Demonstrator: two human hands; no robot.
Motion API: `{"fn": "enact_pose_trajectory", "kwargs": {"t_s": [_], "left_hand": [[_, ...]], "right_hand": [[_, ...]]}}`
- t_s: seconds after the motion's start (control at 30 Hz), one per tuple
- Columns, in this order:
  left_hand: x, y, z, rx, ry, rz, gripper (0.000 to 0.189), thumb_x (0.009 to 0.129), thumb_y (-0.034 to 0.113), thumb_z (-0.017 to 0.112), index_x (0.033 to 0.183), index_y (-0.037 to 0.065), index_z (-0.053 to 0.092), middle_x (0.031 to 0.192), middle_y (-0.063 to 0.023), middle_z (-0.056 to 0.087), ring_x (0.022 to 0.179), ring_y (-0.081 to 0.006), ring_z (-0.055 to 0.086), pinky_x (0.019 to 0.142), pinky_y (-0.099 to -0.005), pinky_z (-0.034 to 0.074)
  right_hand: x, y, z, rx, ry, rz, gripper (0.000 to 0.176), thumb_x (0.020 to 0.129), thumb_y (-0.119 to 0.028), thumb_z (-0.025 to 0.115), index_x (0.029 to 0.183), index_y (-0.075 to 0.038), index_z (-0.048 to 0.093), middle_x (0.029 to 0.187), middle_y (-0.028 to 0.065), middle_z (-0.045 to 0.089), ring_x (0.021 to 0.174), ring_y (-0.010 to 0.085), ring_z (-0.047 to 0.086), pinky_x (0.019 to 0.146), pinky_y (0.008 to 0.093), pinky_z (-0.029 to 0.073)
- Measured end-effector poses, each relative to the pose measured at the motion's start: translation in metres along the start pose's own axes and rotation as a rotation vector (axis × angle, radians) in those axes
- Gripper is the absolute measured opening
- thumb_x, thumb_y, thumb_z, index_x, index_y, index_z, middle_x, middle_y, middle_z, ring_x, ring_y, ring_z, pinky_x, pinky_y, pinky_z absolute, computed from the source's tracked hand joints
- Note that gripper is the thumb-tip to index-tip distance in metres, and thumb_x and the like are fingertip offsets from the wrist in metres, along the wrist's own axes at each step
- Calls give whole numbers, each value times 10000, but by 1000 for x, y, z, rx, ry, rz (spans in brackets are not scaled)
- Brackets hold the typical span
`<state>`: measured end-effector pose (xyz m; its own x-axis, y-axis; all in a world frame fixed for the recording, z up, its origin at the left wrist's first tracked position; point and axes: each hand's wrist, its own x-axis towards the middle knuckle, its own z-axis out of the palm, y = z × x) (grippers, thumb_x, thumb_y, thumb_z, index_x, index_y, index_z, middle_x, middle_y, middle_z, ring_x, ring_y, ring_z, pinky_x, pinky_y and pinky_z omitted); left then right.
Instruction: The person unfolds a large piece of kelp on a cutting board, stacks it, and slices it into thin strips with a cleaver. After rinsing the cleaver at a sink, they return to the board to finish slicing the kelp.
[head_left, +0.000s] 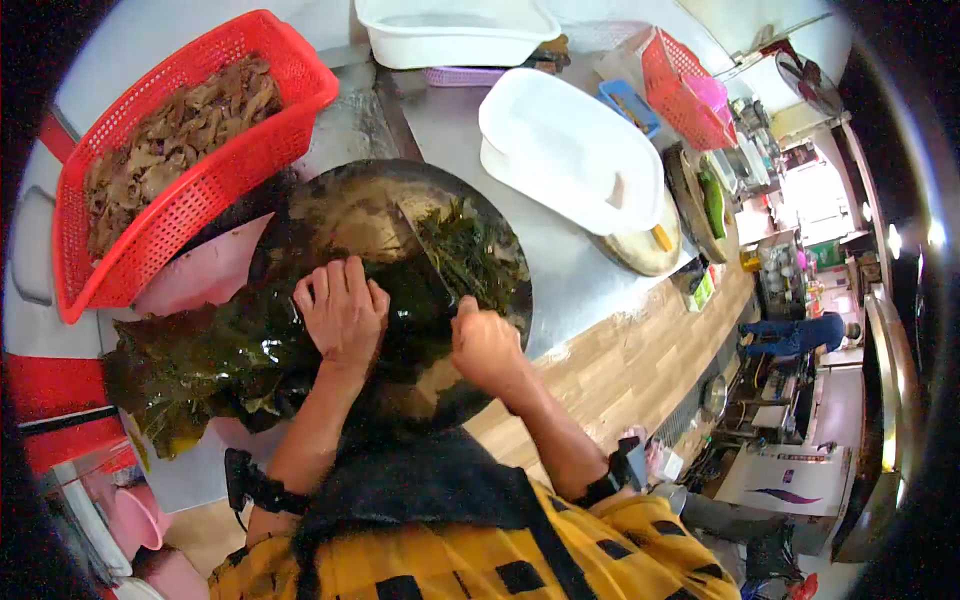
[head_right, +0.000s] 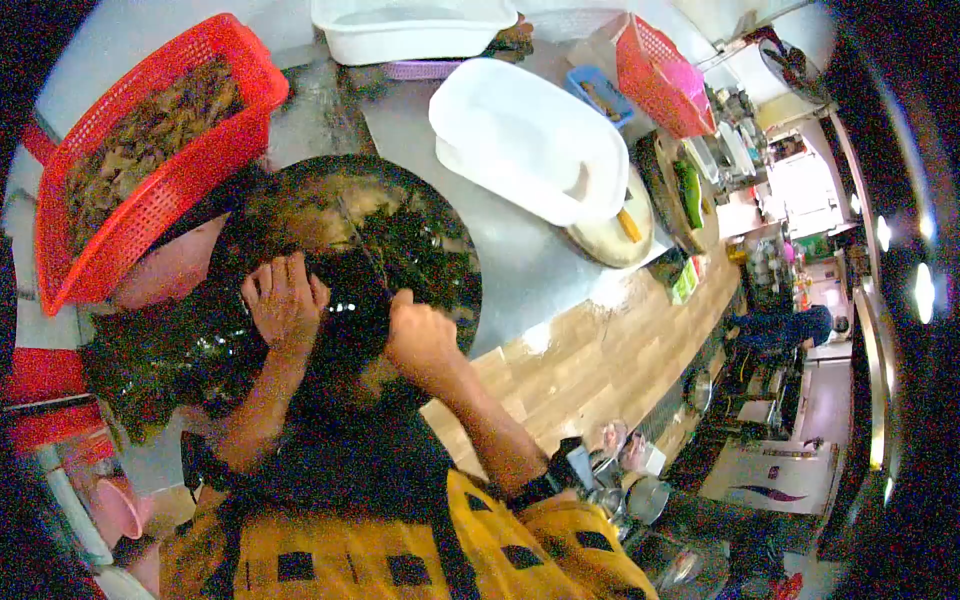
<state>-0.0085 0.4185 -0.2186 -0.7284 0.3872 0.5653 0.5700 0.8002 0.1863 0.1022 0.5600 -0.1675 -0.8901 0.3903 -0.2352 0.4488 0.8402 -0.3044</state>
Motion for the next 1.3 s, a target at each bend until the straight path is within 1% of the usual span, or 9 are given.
{"fn": "enact_pose_trajectory", "kwargs": {"t_s": [0.1, 0.2, 0.33, 0.4, 0.53, 0.7, 1.03, 1.07, 1.3], "left_hand": [[-2, 0, -1, -2, -106, -13, 334, 733, 248, 623, 1013, 70, 588, 945, -89, 571, 927, -265, 519, 860, -436, 377], [2, 1, -9, 1, -48, 46, 275, 735, 218, 621, 957, 63, 571, 873, -75, 531, 898, -244, 500, 842, -418, 363], [1, 0, -12, -21, -31, 86, 288, 740, 224, 629, 969, 58, 570, 889, -83, 532, 913, -253, 494, 848, -430, 359], [-1, 0, -10, -17, -148, 35, 350, 748, 260, 627, 1025, 48, 591, 951, -107, 574, 954, -276, 516, 868, -453, 368], [-1, 0, -7, -23, -32, 82, 322, 728, 224, 647, 986, 48, 569, 903, -86, 536, 918, -256, 497, 866, -435, 354], [-3, 2, -5, 1, -56, 57, 289, 749, 205, 639, 982, 48, 570, 915, -85, 535, 922, -254, 495, 891, -438, 342], [-7, 0, 0, 21, -48, 80, 290, 760, 202, 627, 998, 55, 553, 929, -90, 525, 953, -257, 491, 879, -432, 339], [-7, 0, 0, 33, -1, 112, 300, 760, 203, 624, 1010, 55, 548, 938, -93, 525, 957, -257, 494, 880, -430, 341], [-7, 2, -3, 47, 23, 123, 298, 760, 208, 629, 1006, 59, 555, 943, -92, 525, 954, -258, 498, 871, -426, 344]], "right_hand": [[-9, 2, -3, 40, 22, -1, 180, 892, -164, 499, 892, 13, 466, 730, 259, 611, 739, 468, 596, 665, 559, 459], [-8, 1, -2, 31, -15, 35, 198, 891, -179, 500, 910, 16, 472, 739, 262, 615, 741, 469, 597, 663, 559, 461], [-12, 1, 1, 27, -1, 11, 175, 849, -144, 512, 914, 14, 476, 718, 258, 614, 717, 458, 606, 649, 558, 467], [-13, -2, -1, 28, -6, 30, 178, 837, -142, 515, 919, 12, 477, 716, 257, 613, 713, 455, 608, 649, 554, 470], [-16, -4, -6, 33, -11, 25, 169, 823, -134, 516, 926, -6, 482, 739, 246, 624, 716, 441, 620, 653, 545, 479], [-17, 0, 0, 31, 26, 2, 146, 834, -118, 501, 922, -3, 480, 721, 231, 623, 684, 426, 623, 605, 532, 484], [-18, 4, -2, 101, 66, -27, 165, 786, -95, 547, 917, -1, 511, 721, 205, 634, 717, 403, 634, 629, 508, 493], [-16, 7, 2, 103, 58, -30, 168, 796, -92, 535, 931, 5, 512, 723, 214, 631, 722, 408, 634, 626, 511, 495], [-14, 25, -9, 166, 38, -1, 179, 845, -160, 526, 950, -16, 544, 762, 211, 635, 772, 397, 632, 646, 510, 499]]}}
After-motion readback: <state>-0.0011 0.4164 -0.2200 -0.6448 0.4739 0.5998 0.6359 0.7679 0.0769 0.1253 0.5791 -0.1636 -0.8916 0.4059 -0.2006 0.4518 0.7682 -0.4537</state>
